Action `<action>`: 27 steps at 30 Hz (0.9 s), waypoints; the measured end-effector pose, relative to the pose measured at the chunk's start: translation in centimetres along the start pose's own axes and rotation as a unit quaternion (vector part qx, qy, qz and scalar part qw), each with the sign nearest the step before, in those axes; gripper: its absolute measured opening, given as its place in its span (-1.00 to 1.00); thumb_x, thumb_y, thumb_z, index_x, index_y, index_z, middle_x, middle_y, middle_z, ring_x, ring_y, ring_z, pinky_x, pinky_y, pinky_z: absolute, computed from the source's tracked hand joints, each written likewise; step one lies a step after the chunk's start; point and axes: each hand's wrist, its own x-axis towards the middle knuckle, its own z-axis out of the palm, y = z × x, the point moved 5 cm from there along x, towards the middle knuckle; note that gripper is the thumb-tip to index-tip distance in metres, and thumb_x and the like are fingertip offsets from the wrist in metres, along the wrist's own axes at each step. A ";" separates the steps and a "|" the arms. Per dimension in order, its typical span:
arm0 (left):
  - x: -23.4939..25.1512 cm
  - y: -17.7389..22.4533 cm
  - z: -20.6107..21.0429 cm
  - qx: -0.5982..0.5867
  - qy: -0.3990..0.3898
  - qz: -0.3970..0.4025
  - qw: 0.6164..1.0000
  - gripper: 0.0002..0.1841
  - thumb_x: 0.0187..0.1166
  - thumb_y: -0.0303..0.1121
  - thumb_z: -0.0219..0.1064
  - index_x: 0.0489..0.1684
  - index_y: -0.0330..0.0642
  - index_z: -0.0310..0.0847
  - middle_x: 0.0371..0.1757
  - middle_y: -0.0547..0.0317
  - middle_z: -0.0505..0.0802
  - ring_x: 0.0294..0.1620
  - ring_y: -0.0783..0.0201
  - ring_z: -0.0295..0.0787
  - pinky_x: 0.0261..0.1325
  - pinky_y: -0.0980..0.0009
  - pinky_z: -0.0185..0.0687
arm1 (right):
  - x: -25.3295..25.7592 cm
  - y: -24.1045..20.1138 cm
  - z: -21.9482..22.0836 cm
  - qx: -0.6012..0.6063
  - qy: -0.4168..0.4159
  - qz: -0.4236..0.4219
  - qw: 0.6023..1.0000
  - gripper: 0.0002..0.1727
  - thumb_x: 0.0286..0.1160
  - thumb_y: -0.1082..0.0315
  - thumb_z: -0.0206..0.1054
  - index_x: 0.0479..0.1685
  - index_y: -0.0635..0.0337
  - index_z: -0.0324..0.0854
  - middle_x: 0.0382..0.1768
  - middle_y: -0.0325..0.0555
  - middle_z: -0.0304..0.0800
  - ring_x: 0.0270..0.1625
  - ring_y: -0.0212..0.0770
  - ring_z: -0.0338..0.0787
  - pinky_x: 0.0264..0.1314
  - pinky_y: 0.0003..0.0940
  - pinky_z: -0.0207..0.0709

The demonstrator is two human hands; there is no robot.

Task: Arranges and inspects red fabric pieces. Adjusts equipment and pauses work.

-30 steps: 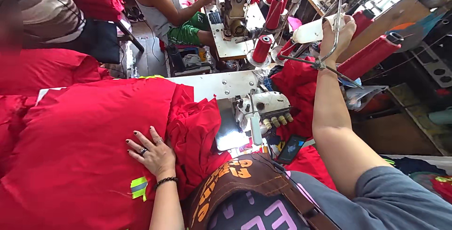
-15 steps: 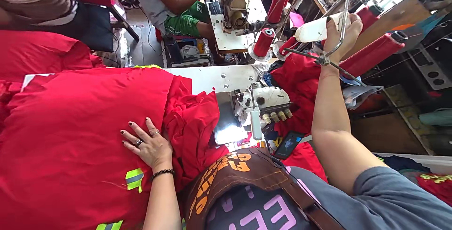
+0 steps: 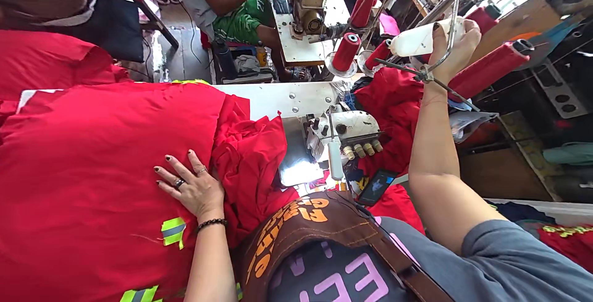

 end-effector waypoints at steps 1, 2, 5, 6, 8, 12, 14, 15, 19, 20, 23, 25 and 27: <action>0.0 0.0 0.0 0.002 -0.001 -0.001 1.000 -0.36 0.83 -0.15 -0.05 0.92 -0.02 -0.06 0.89 -0.39 -0.04 0.87 -0.49 -0.20 0.75 -0.46 -0.32 | 0.1 0.3 0.0 -0.002 0.001 0.002 1.000 -0.22 0.32 -0.14 0.51 0.45 0.21 0.57 0.32 0.06 0.70 0.42 -0.12 0.66 0.50 -0.23 0.50; 0.0 0.0 0.1 0.005 0.000 -0.002 1.000 -0.36 0.83 -0.14 -0.05 0.92 -0.01 -0.06 0.89 -0.38 -0.04 0.87 -0.49 -0.20 0.75 -0.46 -0.31 | 0.1 0.4 0.0 -0.005 0.001 0.006 1.000 -0.22 0.33 -0.15 0.51 0.46 0.20 0.57 0.33 0.04 0.70 0.42 -0.14 0.66 0.50 -0.23 0.50; 0.1 -0.2 0.3 0.004 -0.002 -0.004 1.000 -0.36 0.84 -0.11 -0.08 0.92 0.01 -0.08 0.90 -0.36 -0.06 0.87 -0.48 -0.23 0.76 -0.45 -0.33 | 0.2 0.4 0.0 -0.009 0.003 0.014 1.000 -0.25 0.33 -0.16 0.50 0.42 0.18 0.60 0.32 0.02 0.71 0.42 -0.16 0.66 0.50 -0.27 0.50; 0.1 -0.2 0.3 0.004 -0.001 -0.003 1.000 -0.36 0.84 -0.12 -0.08 0.92 0.00 -0.08 0.90 -0.37 -0.05 0.87 -0.48 -0.22 0.76 -0.45 -0.33 | 0.1 0.3 0.0 -0.010 0.002 0.012 1.000 -0.25 0.33 -0.15 0.50 0.42 0.18 0.60 0.32 0.03 0.70 0.41 -0.16 0.66 0.49 -0.26 0.50; 0.1 -0.2 0.3 0.008 0.001 -0.002 1.000 -0.36 0.84 -0.12 -0.08 0.92 0.00 -0.08 0.89 -0.37 -0.04 0.87 -0.48 -0.22 0.76 -0.44 -0.33 | 0.1 0.3 0.0 -0.014 -0.001 0.017 1.000 -0.24 0.32 -0.16 0.50 0.44 0.17 0.59 0.32 0.01 0.71 0.41 -0.16 0.67 0.49 -0.23 0.51; 0.1 -0.2 0.4 0.013 -0.003 -0.002 1.000 -0.34 0.83 -0.11 -0.03 0.93 0.04 -0.09 0.90 -0.34 -0.07 0.88 -0.46 -0.23 0.76 -0.44 -0.33 | 0.0 0.7 0.1 -0.013 -0.004 0.025 1.000 -0.19 0.31 -0.20 0.51 0.48 0.17 0.56 0.35 0.02 0.70 0.42 -0.14 0.67 0.50 -0.17 0.51; 0.1 -0.2 0.4 0.013 -0.004 -0.003 1.000 -0.34 0.83 -0.11 -0.03 0.93 0.04 -0.09 0.91 -0.33 -0.07 0.88 -0.46 -0.24 0.76 -0.44 -0.34 | -0.1 0.6 0.0 -0.020 -0.003 0.025 0.999 -0.20 0.31 -0.19 0.51 0.46 0.18 0.57 0.34 0.02 0.71 0.42 -0.14 0.67 0.49 -0.18 0.52; 0.1 -0.2 0.4 0.013 -0.003 -0.002 1.000 -0.34 0.83 -0.12 -0.03 0.92 0.03 -0.08 0.91 -0.33 -0.07 0.88 -0.47 -0.24 0.76 -0.44 -0.33 | -0.1 0.6 -0.1 -0.025 -0.003 0.028 0.999 -0.21 0.31 -0.18 0.51 0.46 0.18 0.58 0.34 0.02 0.71 0.41 -0.14 0.68 0.48 -0.17 0.52; 0.1 -0.2 0.4 0.015 -0.003 -0.006 1.000 -0.35 0.83 -0.13 -0.04 0.92 0.05 -0.07 0.91 -0.32 -0.06 0.88 -0.46 -0.23 0.76 -0.44 -0.31 | 0.1 0.8 -0.2 -0.029 0.007 0.050 0.998 -0.27 0.31 -0.15 0.50 0.42 0.12 0.61 0.30 -0.07 0.73 0.39 -0.19 0.69 0.45 -0.19 0.54; 0.1 -0.2 0.4 0.014 -0.004 -0.006 1.000 -0.35 0.83 -0.13 -0.04 0.92 0.04 -0.08 0.91 -0.32 -0.06 0.88 -0.46 -0.23 0.76 -0.44 -0.32 | 0.2 1.0 -0.1 -0.032 0.009 0.053 0.998 -0.28 0.31 -0.15 0.49 0.41 0.11 0.61 0.29 -0.09 0.74 0.38 -0.21 0.69 0.44 -0.21 0.55; 0.1 -0.3 0.5 0.014 0.000 -0.003 1.000 -0.35 0.83 -0.10 -0.03 0.92 0.03 -0.07 0.90 -0.33 -0.05 0.87 -0.47 -0.22 0.75 -0.44 -0.31 | 0.3 1.1 0.1 -0.043 0.010 0.052 0.998 -0.29 0.31 -0.15 0.49 0.40 0.11 0.62 0.31 -0.07 0.73 0.40 -0.20 0.68 0.47 -0.21 0.52; 0.1 -0.2 0.5 0.014 0.002 -0.002 1.000 -0.35 0.83 -0.10 -0.04 0.92 0.03 -0.06 0.90 -0.34 -0.04 0.87 -0.48 -0.21 0.75 -0.45 -0.31 | 0.4 0.9 0.1 -0.046 0.010 0.047 0.998 -0.29 0.32 -0.15 0.48 0.39 0.12 0.62 0.30 -0.04 0.73 0.40 -0.17 0.68 0.46 -0.19 0.52; 0.1 -0.2 0.4 0.009 -0.001 0.000 1.000 -0.36 0.85 -0.11 -0.08 0.93 0.03 -0.08 0.90 -0.35 -0.07 0.87 -0.49 -0.23 0.75 -0.45 -0.33 | 0.3 0.6 0.0 -0.044 0.006 0.057 0.997 -0.28 0.33 -0.12 0.49 0.43 0.14 0.59 0.33 -0.02 0.72 0.42 -0.16 0.68 0.48 -0.18 0.52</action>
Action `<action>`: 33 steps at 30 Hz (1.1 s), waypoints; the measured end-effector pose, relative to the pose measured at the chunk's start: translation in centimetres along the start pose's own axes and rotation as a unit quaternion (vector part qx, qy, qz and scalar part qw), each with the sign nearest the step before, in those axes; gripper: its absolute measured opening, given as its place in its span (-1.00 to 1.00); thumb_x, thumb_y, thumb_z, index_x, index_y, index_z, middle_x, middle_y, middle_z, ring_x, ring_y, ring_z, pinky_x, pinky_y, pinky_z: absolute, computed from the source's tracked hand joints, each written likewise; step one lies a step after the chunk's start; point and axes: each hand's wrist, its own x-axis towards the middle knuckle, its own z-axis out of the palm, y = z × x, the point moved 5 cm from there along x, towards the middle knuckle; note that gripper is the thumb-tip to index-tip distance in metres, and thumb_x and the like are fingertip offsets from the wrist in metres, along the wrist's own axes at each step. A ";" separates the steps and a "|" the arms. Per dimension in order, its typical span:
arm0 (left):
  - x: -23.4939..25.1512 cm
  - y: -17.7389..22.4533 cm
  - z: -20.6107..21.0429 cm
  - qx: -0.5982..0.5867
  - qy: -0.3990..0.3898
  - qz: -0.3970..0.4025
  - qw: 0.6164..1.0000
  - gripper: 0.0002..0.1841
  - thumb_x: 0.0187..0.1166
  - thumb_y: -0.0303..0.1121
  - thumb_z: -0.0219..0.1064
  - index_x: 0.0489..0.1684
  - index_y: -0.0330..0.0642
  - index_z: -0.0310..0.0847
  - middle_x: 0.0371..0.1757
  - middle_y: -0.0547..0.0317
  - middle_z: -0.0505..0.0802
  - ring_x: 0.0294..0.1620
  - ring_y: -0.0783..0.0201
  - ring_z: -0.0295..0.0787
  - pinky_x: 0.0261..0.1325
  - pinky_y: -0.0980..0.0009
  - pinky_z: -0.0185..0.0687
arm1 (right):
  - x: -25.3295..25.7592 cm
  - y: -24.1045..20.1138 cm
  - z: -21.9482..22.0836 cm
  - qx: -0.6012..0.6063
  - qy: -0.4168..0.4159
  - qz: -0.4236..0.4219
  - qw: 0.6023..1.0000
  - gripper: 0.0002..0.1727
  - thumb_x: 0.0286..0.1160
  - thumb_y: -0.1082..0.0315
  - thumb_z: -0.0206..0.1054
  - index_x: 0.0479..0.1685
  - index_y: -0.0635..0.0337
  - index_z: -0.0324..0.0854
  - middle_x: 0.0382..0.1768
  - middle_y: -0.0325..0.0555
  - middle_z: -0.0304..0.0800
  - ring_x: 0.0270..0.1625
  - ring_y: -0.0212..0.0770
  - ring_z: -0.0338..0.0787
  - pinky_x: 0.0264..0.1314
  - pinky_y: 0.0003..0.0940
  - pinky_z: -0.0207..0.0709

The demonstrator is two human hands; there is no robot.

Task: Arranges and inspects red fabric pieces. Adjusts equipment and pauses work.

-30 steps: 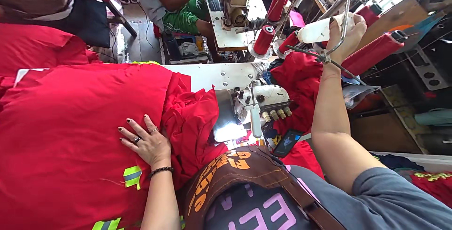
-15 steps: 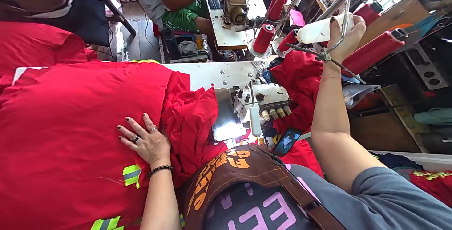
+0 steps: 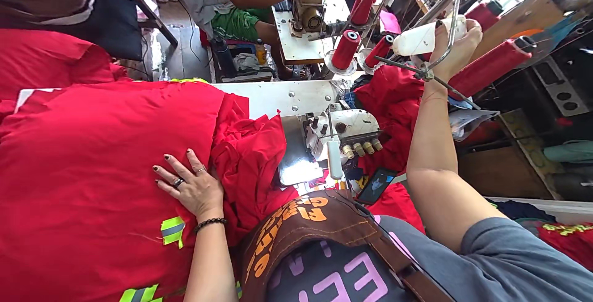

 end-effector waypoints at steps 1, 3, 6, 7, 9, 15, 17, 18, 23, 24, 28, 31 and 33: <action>0.0 0.0 0.0 -0.004 0.001 -0.001 1.000 -0.37 0.85 -0.11 -0.10 0.93 0.03 -0.08 0.90 -0.35 -0.06 0.87 -0.49 -0.23 0.76 -0.45 -0.33 | 0.1 -0.1 0.0 0.000 -0.005 0.010 1.000 -0.27 0.33 -0.11 0.48 0.45 0.14 0.58 0.34 -0.03 0.71 0.43 -0.16 0.67 0.49 -0.18 0.52; -0.1 0.0 -0.1 -0.006 0.003 0.001 1.000 -0.37 0.86 -0.12 -0.11 0.93 0.02 -0.08 0.90 -0.36 -0.06 0.87 -0.49 -0.23 0.75 -0.45 -0.32 | 0.3 -0.1 0.0 -0.001 -0.001 0.017 1.000 -0.27 0.30 -0.12 0.50 0.43 0.13 0.59 0.31 -0.05 0.73 0.41 -0.17 0.69 0.48 -0.19 0.53; -0.1 0.1 -0.1 -0.007 0.008 0.001 1.000 -0.38 0.86 -0.13 -0.12 0.92 0.02 -0.08 0.90 -0.36 -0.05 0.87 -0.49 -0.22 0.75 -0.45 -0.32 | 0.6 0.2 0.1 -0.006 0.002 0.013 1.000 -0.29 0.34 -0.10 0.49 0.44 0.15 0.58 0.32 -0.03 0.72 0.41 -0.18 0.68 0.49 -0.24 0.52; -0.1 0.1 -0.1 -0.006 0.007 0.000 1.000 -0.38 0.86 -0.14 -0.13 0.93 0.02 -0.08 0.90 -0.35 -0.05 0.87 -0.48 -0.21 0.75 -0.45 -0.31 | 0.7 0.3 0.1 -0.008 0.007 0.013 1.000 -0.30 0.33 -0.09 0.49 0.42 0.14 0.59 0.30 -0.04 0.72 0.39 -0.19 0.69 0.47 -0.25 0.53; -0.1 0.1 -0.1 -0.006 0.003 -0.003 1.000 -0.38 0.87 -0.14 -0.13 0.93 0.03 -0.09 0.90 -0.35 -0.06 0.87 -0.48 -0.22 0.75 -0.44 -0.32 | 0.8 0.4 0.2 -0.011 0.010 0.014 1.000 -0.31 0.34 -0.10 0.48 0.41 0.12 0.61 0.31 -0.04 0.72 0.40 -0.19 0.69 0.47 -0.25 0.53; -0.1 0.1 -0.2 0.004 0.001 -0.004 1.000 -0.37 0.85 -0.13 -0.09 0.93 0.03 -0.10 0.90 -0.35 -0.06 0.88 -0.46 -0.24 0.76 -0.44 -0.31 | 1.2 0.7 0.5 0.000 0.011 0.021 1.000 -0.34 0.33 -0.04 0.49 0.40 0.14 0.61 0.31 -0.04 0.72 0.40 -0.19 0.68 0.47 -0.26 0.52; -0.1 0.1 -0.2 0.005 -0.001 -0.005 1.000 -0.36 0.85 -0.14 -0.06 0.93 0.03 -0.10 0.90 -0.35 -0.06 0.88 -0.45 -0.22 0.76 -0.43 -0.30 | 1.5 1.1 0.9 -0.006 0.017 0.023 1.000 -0.34 0.34 -0.08 0.47 0.40 0.10 0.62 0.31 -0.08 0.73 0.40 -0.21 0.69 0.46 -0.24 0.53; -0.1 0.1 -0.2 0.005 -0.002 -0.005 1.000 -0.35 0.84 -0.15 -0.04 0.93 0.03 -0.10 0.90 -0.35 -0.06 0.88 -0.46 -0.22 0.76 -0.43 -0.30 | 1.6 1.2 1.1 -0.005 0.023 0.020 1.000 -0.34 0.33 -0.09 0.47 0.38 0.09 0.63 0.29 -0.09 0.75 0.38 -0.22 0.70 0.45 -0.24 0.54; -0.2 0.1 -0.1 0.003 -0.004 -0.006 1.000 -0.34 0.83 -0.13 -0.02 0.93 0.03 -0.11 0.90 -0.35 -0.07 0.88 -0.47 -0.24 0.76 -0.43 -0.31 | 1.9 1.2 1.3 0.015 0.020 0.016 1.000 -0.34 0.32 -0.11 0.49 0.36 0.11 0.64 0.26 -0.09 0.75 0.38 -0.22 0.69 0.47 -0.25 0.53; -0.1 0.1 -0.1 0.002 -0.004 -0.005 1.000 -0.34 0.83 -0.12 -0.02 0.93 0.03 -0.11 0.90 -0.35 -0.08 0.88 -0.47 -0.25 0.76 -0.43 -0.32 | 1.9 1.2 1.3 0.016 0.020 0.015 1.000 -0.34 0.32 -0.11 0.49 0.35 0.11 0.64 0.25 -0.09 0.76 0.38 -0.22 0.69 0.47 -0.25 0.52; -0.1 0.1 -0.2 -0.002 -0.002 -0.002 1.000 -0.34 0.84 -0.11 -0.04 0.93 0.02 -0.10 0.90 -0.35 -0.08 0.88 -0.47 -0.26 0.76 -0.44 -0.35 | 1.9 1.7 1.3 0.011 0.030 0.014 0.999 -0.34 0.32 -0.14 0.48 0.33 0.10 0.66 0.23 -0.10 0.77 0.34 -0.22 0.72 0.43 -0.23 0.55; -0.1 0.1 -0.2 -0.010 -0.005 -0.005 1.000 -0.37 0.84 -0.20 -0.07 0.92 0.01 -0.08 0.91 -0.32 -0.07 0.89 -0.44 -0.27 0.77 -0.44 -0.35 | 1.5 1.3 0.8 0.009 0.023 0.001 1.000 -0.33 0.34 -0.07 0.50 0.37 0.17 0.64 0.26 -0.04 0.76 0.37 -0.19 0.70 0.48 -0.27 0.50; -0.1 0.1 -0.2 -0.011 -0.006 -0.009 1.000 -0.38 0.84 -0.18 -0.09 0.92 0.02 -0.07 0.91 -0.31 -0.06 0.89 -0.42 -0.27 0.77 -0.43 -0.36 | 1.1 0.8 0.3 0.017 0.022 -0.010 1.000 -0.34 0.34 -0.04 0.51 0.36 0.20 0.63 0.25 -0.02 0.77 0.36 -0.20 0.71 0.49 -0.32 0.50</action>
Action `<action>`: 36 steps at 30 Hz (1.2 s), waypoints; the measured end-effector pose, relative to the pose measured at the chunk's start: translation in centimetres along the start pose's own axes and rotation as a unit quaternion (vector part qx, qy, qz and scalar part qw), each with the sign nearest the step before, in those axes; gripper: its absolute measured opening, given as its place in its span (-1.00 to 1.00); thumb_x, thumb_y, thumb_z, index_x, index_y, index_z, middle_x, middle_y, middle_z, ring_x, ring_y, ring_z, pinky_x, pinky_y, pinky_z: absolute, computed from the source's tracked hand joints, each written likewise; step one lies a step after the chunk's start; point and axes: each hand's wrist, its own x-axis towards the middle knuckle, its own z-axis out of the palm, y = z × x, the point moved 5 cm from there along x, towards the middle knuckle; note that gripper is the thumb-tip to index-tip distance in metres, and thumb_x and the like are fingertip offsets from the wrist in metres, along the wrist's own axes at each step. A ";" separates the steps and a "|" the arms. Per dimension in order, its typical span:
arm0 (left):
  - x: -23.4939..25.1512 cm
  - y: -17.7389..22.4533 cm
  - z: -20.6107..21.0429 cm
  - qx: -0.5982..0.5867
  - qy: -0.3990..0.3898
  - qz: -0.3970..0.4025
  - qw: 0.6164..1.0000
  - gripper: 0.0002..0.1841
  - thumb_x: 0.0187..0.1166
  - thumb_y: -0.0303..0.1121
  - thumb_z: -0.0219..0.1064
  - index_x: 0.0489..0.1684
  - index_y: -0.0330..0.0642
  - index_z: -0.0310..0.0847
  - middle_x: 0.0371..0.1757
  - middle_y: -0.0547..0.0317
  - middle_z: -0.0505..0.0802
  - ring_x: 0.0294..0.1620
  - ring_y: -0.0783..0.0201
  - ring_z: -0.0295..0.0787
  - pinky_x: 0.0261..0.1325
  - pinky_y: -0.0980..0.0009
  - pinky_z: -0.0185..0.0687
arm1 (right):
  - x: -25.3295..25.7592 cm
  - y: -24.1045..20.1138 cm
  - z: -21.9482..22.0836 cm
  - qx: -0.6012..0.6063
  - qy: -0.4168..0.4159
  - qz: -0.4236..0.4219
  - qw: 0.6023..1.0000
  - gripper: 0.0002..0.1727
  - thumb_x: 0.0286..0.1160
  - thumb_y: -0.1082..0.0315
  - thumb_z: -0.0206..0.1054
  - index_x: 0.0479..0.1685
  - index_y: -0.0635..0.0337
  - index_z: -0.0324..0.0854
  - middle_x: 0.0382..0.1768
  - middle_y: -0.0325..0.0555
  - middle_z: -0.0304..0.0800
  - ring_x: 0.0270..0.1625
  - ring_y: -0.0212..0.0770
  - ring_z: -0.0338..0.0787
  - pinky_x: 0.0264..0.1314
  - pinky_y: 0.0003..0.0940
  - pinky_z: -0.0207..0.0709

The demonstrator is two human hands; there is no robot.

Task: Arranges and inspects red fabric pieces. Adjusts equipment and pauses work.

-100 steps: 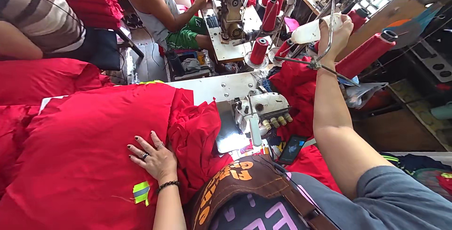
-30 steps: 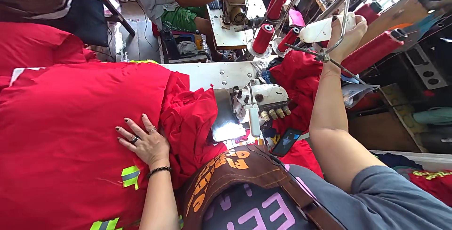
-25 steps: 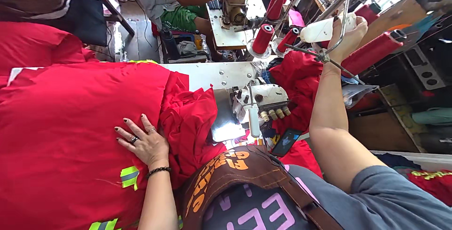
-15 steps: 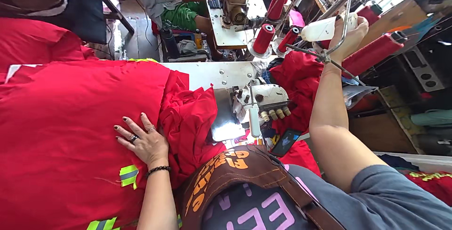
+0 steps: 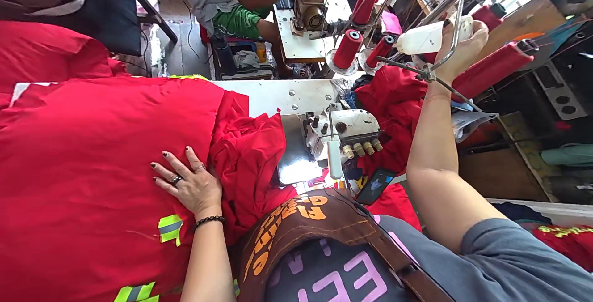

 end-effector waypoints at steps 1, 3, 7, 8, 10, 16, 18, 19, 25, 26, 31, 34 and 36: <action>0.0 0.0 0.0 0.001 0.002 0.001 1.000 -0.37 0.85 -0.15 -0.09 0.92 0.01 -0.06 0.91 -0.31 -0.06 0.89 -0.43 -0.26 0.77 -0.43 -0.35 | -0.1 -0.1 -0.1 0.000 0.000 0.000 1.000 -0.35 0.35 -0.02 0.50 0.37 0.20 0.63 0.25 -0.02 0.77 0.37 -0.21 0.71 0.49 -0.32 0.50; 0.0 0.0 0.2 0.002 0.004 0.003 1.000 -0.36 0.84 -0.11 -0.08 0.92 0.03 -0.07 0.91 -0.31 -0.07 0.89 -0.43 -0.27 0.77 -0.43 -0.35 | -0.1 -0.4 -0.3 -0.003 -0.003 0.003 1.000 -0.37 0.36 0.00 0.50 0.38 0.18 0.63 0.26 -0.05 0.76 0.37 -0.23 0.71 0.48 -0.32 0.51; 0.0 0.0 0.0 0.007 0.005 0.006 1.000 -0.35 0.84 -0.09 -0.06 0.92 0.01 -0.08 0.90 -0.34 -0.07 0.88 -0.46 -0.25 0.76 -0.44 -0.32 | -0.2 -0.3 0.0 -0.005 -0.010 0.010 1.000 -0.36 0.34 -0.05 0.51 0.37 0.13 0.64 0.27 -0.07 0.75 0.37 -0.21 0.70 0.46 -0.27 0.52; 0.0 0.0 0.1 0.008 0.004 0.004 1.000 -0.34 0.84 -0.09 -0.05 0.93 0.02 -0.09 0.91 -0.34 -0.07 0.89 -0.45 -0.26 0.76 -0.44 -0.33 | -0.3 -0.3 0.2 0.004 -0.011 0.008 1.000 -0.35 0.32 -0.07 0.52 0.36 0.12 0.64 0.25 -0.08 0.76 0.36 -0.22 0.71 0.46 -0.27 0.53; 0.0 -0.1 0.3 0.011 0.004 0.003 1.000 -0.34 0.83 -0.08 -0.06 0.93 0.03 -0.10 0.91 -0.32 -0.09 0.89 -0.44 -0.28 0.77 -0.43 -0.36 | -0.7 -0.8 0.4 0.026 -0.019 0.003 0.999 -0.33 0.33 -0.06 0.52 0.39 0.14 0.61 0.26 -0.07 0.75 0.36 -0.23 0.70 0.47 -0.27 0.52; 0.1 -0.2 0.5 0.013 0.008 0.007 1.000 -0.34 0.83 -0.08 -0.05 0.93 0.03 -0.10 0.91 -0.32 -0.08 0.89 -0.44 -0.27 0.76 -0.44 -0.34 | -1.4 -2.4 1.0 0.067 -0.044 -0.006 0.997 -0.26 0.31 -0.02 0.55 0.44 0.24 0.55 0.32 0.05 0.67 0.39 -0.19 0.66 0.46 -0.30 0.53; 0.1 -0.3 0.6 0.016 0.005 0.003 1.000 -0.36 0.84 -0.12 -0.08 0.93 0.05 -0.11 0.92 -0.29 -0.09 0.90 -0.40 -0.29 0.77 -0.42 -0.35 | -1.4 -2.2 1.7 0.060 -0.042 -0.008 0.997 -0.24 0.30 -0.06 0.55 0.46 0.21 0.54 0.34 0.05 0.66 0.41 -0.17 0.66 0.46 -0.26 0.55; 0.1 -0.3 0.6 0.017 0.003 0.001 1.000 -0.37 0.84 -0.17 -0.09 0.93 0.06 -0.11 0.92 -0.27 -0.10 0.91 -0.38 -0.30 0.77 -0.41 -0.36 | -1.4 -2.1 1.9 0.058 -0.040 -0.017 0.997 -0.24 0.30 -0.06 0.54 0.46 0.21 0.54 0.34 0.05 0.65 0.41 -0.16 0.66 0.46 -0.25 0.54; 0.0 -0.1 0.4 0.016 0.003 0.003 1.000 -0.38 0.84 -0.23 -0.10 0.93 0.07 -0.10 0.92 -0.27 -0.10 0.91 -0.39 -0.30 0.77 -0.41 -0.36 | -1.6 -3.2 2.1 0.009 -0.016 -0.053 0.998 -0.13 0.22 -0.21 0.55 0.50 0.16 0.55 0.42 0.06 0.62 0.46 -0.10 0.63 0.45 -0.21 0.54; 0.0 -0.1 0.3 0.013 0.002 0.003 1.000 -0.37 0.84 -0.23 -0.09 0.93 0.06 -0.10 0.92 -0.28 -0.10 0.90 -0.40 -0.30 0.77 -0.42 -0.36 | -1.6 -3.2 2.1 0.006 -0.018 -0.054 0.998 -0.12 0.22 -0.22 0.55 0.51 0.17 0.54 0.45 0.07 0.60 0.47 -0.09 0.63 0.45 -0.20 0.55; 0.0 0.0 0.2 0.008 0.001 0.012 1.000 -0.36 0.84 -0.13 -0.08 0.93 0.02 -0.09 0.91 -0.31 -0.10 0.90 -0.42 -0.29 0.75 -0.45 -0.34 | -1.7 -3.6 1.9 -0.013 -0.028 -0.052 0.998 -0.13 0.23 -0.22 0.54 0.50 0.17 0.55 0.45 0.09 0.59 0.47 -0.07 0.62 0.45 -0.18 0.54; 0.1 -0.1 0.3 0.011 0.000 0.011 1.000 -0.36 0.84 -0.14 -0.09 0.93 0.04 -0.11 0.92 -0.31 -0.11 0.90 -0.43 -0.29 0.75 -0.45 -0.36 | -1.6 -3.1 2.1 -0.009 -0.021 -0.053 0.998 -0.16 0.27 -0.19 0.53 0.50 0.18 0.55 0.41 0.07 0.63 0.48 -0.08 0.61 0.47 -0.21 0.51; 0.1 -0.1 0.3 0.014 0.000 0.008 1.000 -0.36 0.85 -0.14 -0.09 0.93 0.06 -0.11 0.91 -0.31 -0.09 0.89 -0.43 -0.28 0.76 -0.44 -0.35 | -1.5 -2.6 2.3 -0.002 -0.017 -0.046 0.999 -0.17 0.28 -0.18 0.51 0.50 0.16 0.55 0.41 0.06 0.63 0.49 -0.09 0.60 0.49 -0.21 0.50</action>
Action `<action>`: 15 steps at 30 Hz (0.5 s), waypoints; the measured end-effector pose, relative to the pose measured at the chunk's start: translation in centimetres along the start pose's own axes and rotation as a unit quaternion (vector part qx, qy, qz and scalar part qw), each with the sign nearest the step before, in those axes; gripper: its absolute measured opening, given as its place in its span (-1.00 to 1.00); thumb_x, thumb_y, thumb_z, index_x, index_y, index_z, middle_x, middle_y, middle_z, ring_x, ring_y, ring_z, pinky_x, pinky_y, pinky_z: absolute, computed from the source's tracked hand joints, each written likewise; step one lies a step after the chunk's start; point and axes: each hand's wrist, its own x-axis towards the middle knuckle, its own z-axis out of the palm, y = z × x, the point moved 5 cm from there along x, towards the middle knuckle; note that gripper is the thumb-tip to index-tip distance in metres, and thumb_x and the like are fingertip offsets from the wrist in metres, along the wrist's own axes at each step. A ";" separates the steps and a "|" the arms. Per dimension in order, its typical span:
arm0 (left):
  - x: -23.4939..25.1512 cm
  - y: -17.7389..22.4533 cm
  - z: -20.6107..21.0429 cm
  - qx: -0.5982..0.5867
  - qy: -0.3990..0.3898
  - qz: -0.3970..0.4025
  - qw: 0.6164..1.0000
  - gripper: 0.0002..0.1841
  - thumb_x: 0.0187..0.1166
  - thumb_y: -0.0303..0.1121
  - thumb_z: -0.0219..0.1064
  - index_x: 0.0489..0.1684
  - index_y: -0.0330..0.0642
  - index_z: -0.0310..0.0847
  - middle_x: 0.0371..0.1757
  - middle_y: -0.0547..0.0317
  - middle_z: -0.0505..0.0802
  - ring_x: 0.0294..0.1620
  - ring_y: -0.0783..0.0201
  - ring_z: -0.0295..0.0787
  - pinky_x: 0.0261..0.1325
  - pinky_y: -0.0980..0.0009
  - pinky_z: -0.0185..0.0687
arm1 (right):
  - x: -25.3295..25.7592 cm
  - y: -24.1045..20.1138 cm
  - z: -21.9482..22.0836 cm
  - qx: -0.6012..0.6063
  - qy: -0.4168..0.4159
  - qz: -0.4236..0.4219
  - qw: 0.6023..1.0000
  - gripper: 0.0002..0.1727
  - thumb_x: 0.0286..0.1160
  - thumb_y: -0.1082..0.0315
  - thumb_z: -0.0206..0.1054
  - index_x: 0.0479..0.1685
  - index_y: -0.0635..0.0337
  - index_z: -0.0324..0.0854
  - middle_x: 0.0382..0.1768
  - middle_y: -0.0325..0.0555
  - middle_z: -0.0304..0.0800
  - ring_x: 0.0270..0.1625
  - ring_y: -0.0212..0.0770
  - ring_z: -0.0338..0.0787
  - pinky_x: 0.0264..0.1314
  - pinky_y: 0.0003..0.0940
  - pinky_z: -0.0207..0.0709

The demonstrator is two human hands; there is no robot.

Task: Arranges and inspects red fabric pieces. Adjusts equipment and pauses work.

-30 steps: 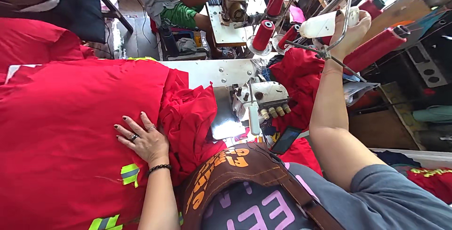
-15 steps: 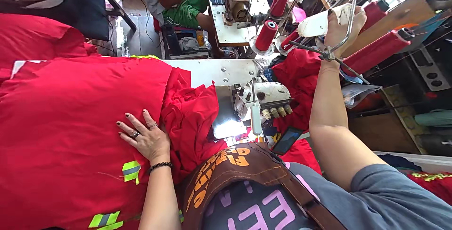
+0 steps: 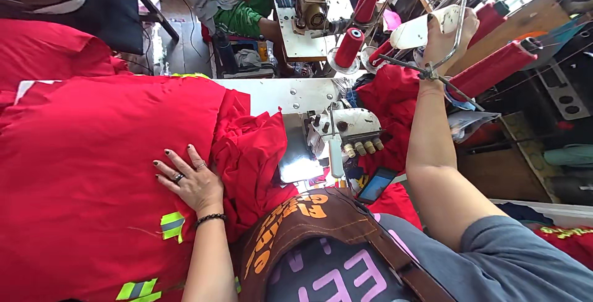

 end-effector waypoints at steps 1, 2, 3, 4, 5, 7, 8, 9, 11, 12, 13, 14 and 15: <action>0.0 0.0 0.0 0.001 -0.001 -0.002 1.000 -0.36 0.85 -0.13 -0.09 0.93 0.06 -0.11 0.91 -0.32 -0.08 0.89 -0.43 -0.27 0.76 -0.44 -0.35 | 0.0 0.2 0.0 0.006 0.000 0.003 1.000 -0.18 0.28 -0.18 0.52 0.50 0.15 0.55 0.42 0.07 0.62 0.50 -0.09 0.59 0.50 -0.22 0.50; 0.0 0.1 -0.1 0.001 -0.002 -0.004 1.000 -0.36 0.84 -0.13 -0.09 0.93 0.05 -0.11 0.91 -0.32 -0.08 0.89 -0.43 -0.27 0.76 -0.43 -0.35 | 0.0 0.3 0.0 0.006 0.002 0.003 1.000 -0.19 0.27 -0.18 0.52 0.49 0.14 0.56 0.42 0.06 0.62 0.50 -0.08 0.59 0.50 -0.21 0.50; 0.0 0.2 -0.2 0.002 -0.002 -0.004 1.000 -0.35 0.84 -0.13 -0.08 0.93 0.04 -0.12 0.91 -0.34 -0.08 0.89 -0.44 -0.27 0.76 -0.44 -0.35 | -0.1 0.4 -0.2 0.004 0.006 0.004 1.000 -0.20 0.27 -0.18 0.52 0.48 0.13 0.58 0.41 0.06 0.63 0.49 -0.08 0.60 0.50 -0.21 0.50; 0.0 0.2 -0.2 0.004 -0.001 -0.004 1.000 -0.35 0.84 -0.13 -0.07 0.94 0.04 -0.12 0.91 -0.34 -0.08 0.89 -0.44 -0.27 0.76 -0.43 -0.35 | -0.2 0.3 -0.5 0.001 0.008 0.007 1.000 -0.21 0.28 -0.18 0.51 0.46 0.14 0.59 0.39 0.07 0.65 0.48 -0.08 0.62 0.49 -0.20 0.50; 0.0 0.2 -0.2 0.006 -0.001 -0.004 1.000 -0.35 0.84 -0.13 -0.07 0.94 0.05 -0.12 0.91 -0.33 -0.08 0.89 -0.44 -0.27 0.76 -0.43 -0.35 | -0.3 0.1 -1.0 0.007 0.001 0.018 1.000 -0.24 0.31 -0.16 0.50 0.45 0.16 0.60 0.37 0.07 0.66 0.46 -0.08 0.63 0.49 -0.20 0.49; 0.0 0.0 0.0 0.010 0.001 -0.002 1.000 -0.34 0.83 -0.14 -0.06 0.94 0.05 -0.13 0.91 -0.32 -0.08 0.89 -0.44 -0.26 0.76 -0.44 -0.34 | -0.6 -0.1 -2.0 0.054 -0.004 0.063 0.997 -0.30 0.36 -0.07 0.50 0.42 0.21 0.60 0.29 0.02 0.72 0.39 -0.16 0.67 0.48 -0.25 0.52; 0.0 0.0 0.1 0.011 0.005 0.000 1.000 -0.34 0.83 -0.12 -0.05 0.94 0.05 -0.12 0.91 -0.32 -0.07 0.89 -0.44 -0.25 0.76 -0.44 -0.33 | -0.6 0.4 -2.1 0.077 0.009 0.080 0.994 -0.34 0.38 -0.01 0.49 0.40 0.23 0.60 0.24 0.01 0.75 0.34 -0.19 0.71 0.45 -0.27 0.54; 0.1 0.0 0.2 0.012 0.008 0.000 1.000 -0.34 0.83 -0.11 -0.05 0.93 0.05 -0.11 0.91 -0.32 -0.06 0.88 -0.45 -0.24 0.76 -0.44 -0.32 | -0.6 1.1 -2.0 0.090 0.022 0.093 0.991 -0.38 0.41 0.02 0.48 0.38 0.23 0.61 0.20 -0.01 0.78 0.30 -0.21 0.73 0.43 -0.28 0.55; 0.0 0.0 -0.1 0.007 0.008 0.000 1.000 -0.35 0.83 -0.12 -0.05 0.93 0.02 -0.09 0.90 -0.35 -0.05 0.88 -0.46 -0.23 0.76 -0.44 -0.31 | -0.7 2.4 -1.4 0.138 0.029 0.115 0.983 -0.47 0.48 0.14 0.45 0.35 0.26 0.60 0.11 -0.04 0.80 0.20 -0.25 0.77 0.33 -0.32 0.61; 0.0 0.1 -0.2 0.008 0.008 0.000 1.000 -0.35 0.84 -0.13 -0.06 0.93 0.00 -0.08 0.89 -0.36 -0.04 0.87 -0.48 -0.22 0.76 -0.44 -0.31 | -0.9 3.0 -0.8 0.177 0.021 0.133 0.975 -0.51 0.53 0.18 0.42 0.35 0.28 0.57 0.06 -0.04 0.79 0.11 -0.26 0.80 0.22 -0.32 0.68; 0.0 0.1 -0.3 0.009 0.007 -0.001 1.000 -0.35 0.84 -0.13 -0.07 0.92 -0.02 -0.08 0.89 -0.37 -0.03 0.87 -0.49 -0.21 0.76 -0.44 -0.31 | -1.1 3.6 -0.2 0.213 0.010 0.156 0.964 -0.52 0.58 0.17 0.39 0.36 0.28 0.54 0.01 -0.04 0.78 0.01 -0.25 0.82 0.10 -0.29 0.74; 0.0 0.2 -0.3 0.011 0.007 -0.001 1.000 -0.36 0.84 -0.13 -0.09 0.92 -0.01 -0.07 0.89 -0.37 -0.03 0.87 -0.49 -0.21 0.76 -0.44 -0.31 | -1.3 4.0 0.2 0.237 0.002 0.174 0.956 -0.52 0.59 0.16 0.38 0.35 0.27 0.54 -0.04 -0.03 0.78 -0.10 -0.24 0.83 -0.02 -0.26 0.76; 0.0 0.2 -0.3 0.011 0.008 -0.002 1.000 -0.37 0.85 -0.13 -0.10 0.92 -0.01 -0.07 0.89 -0.37 -0.03 0.87 -0.49 -0.21 0.76 -0.44 -0.32 | -1.6 4.0 0.5 0.248 -0.011 0.186 0.951 -0.51 0.61 0.12 0.37 0.35 0.27 0.54 -0.09 -0.03 0.76 -0.23 -0.24 0.81 -0.17 -0.27 0.77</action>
